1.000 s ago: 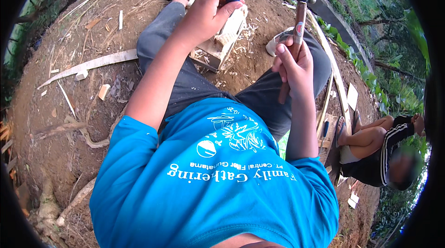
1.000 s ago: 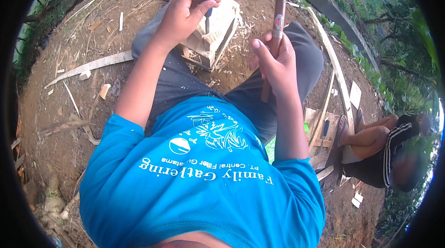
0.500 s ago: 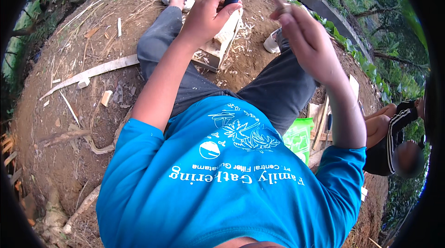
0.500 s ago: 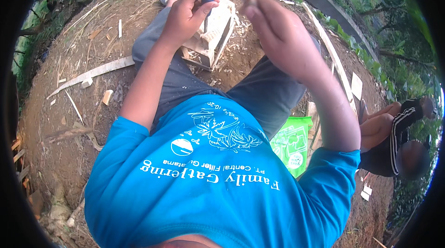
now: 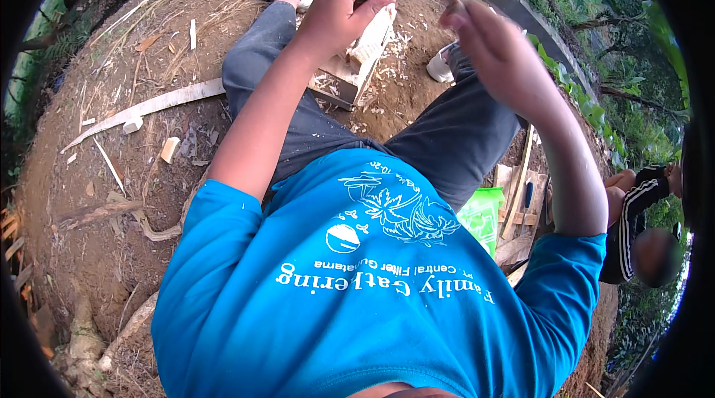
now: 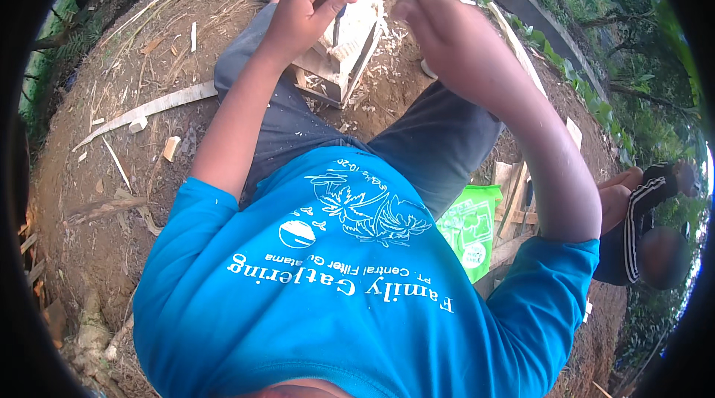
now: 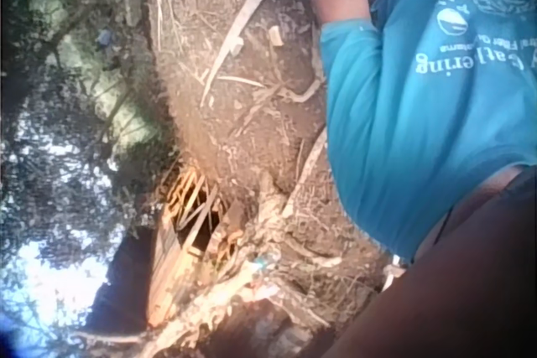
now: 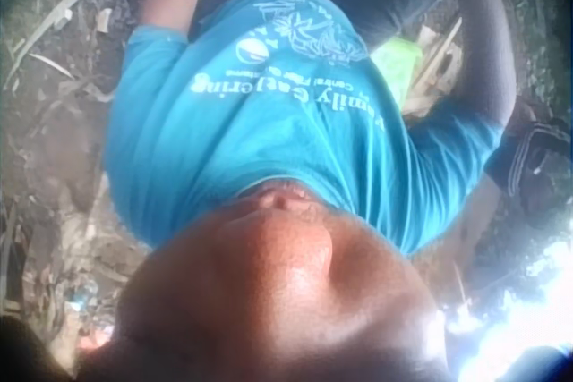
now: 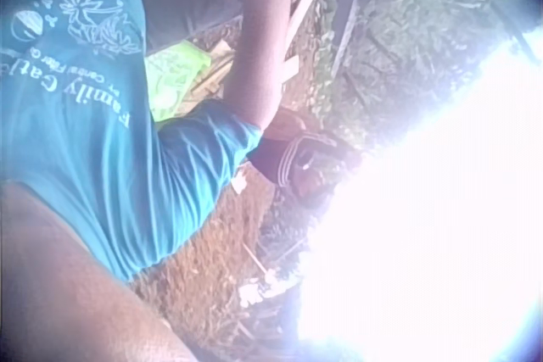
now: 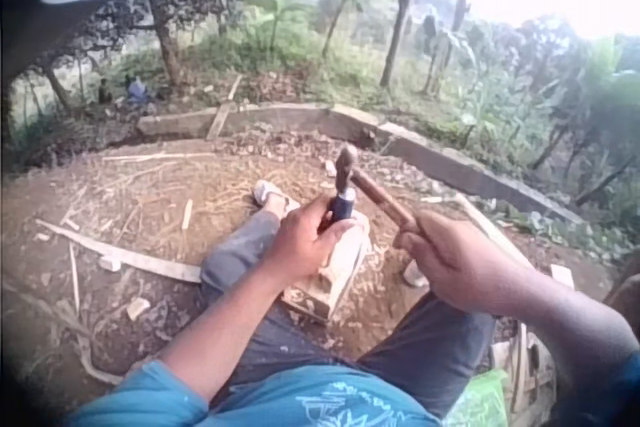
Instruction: The person carves a piece of wood using a chisel and a hammer, and then uses a knife to refine the shape.
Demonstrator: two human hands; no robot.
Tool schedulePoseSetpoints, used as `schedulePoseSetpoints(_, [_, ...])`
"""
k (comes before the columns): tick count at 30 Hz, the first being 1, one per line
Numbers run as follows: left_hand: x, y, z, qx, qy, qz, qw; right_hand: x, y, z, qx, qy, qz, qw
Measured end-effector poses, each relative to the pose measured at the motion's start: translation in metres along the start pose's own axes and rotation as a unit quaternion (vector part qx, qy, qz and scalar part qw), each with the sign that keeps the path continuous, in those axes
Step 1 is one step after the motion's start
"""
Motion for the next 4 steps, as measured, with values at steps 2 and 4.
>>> schedulePoseSetpoints(2, [-0.003,0.000,0.002,-0.009,0.003,0.020,1.000,0.005,0.006,0.004,0.045,0.018,-0.044,0.998])
schedulePoseSetpoints(4, [0.000,-0.006,0.009,0.027,-0.024,-0.025,0.999,0.008,0.010,0.009,0.102,0.014,-0.047,0.994])
Point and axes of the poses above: each hand's wrist, its own x-axis towards the middle knuckle, its own z-axis out of the back of the hand, y = z × x, the point moved 4 cm from there along x, towards the middle knuckle, and after that the axes turned 15 degrees about -z, right-handed, at the moved point
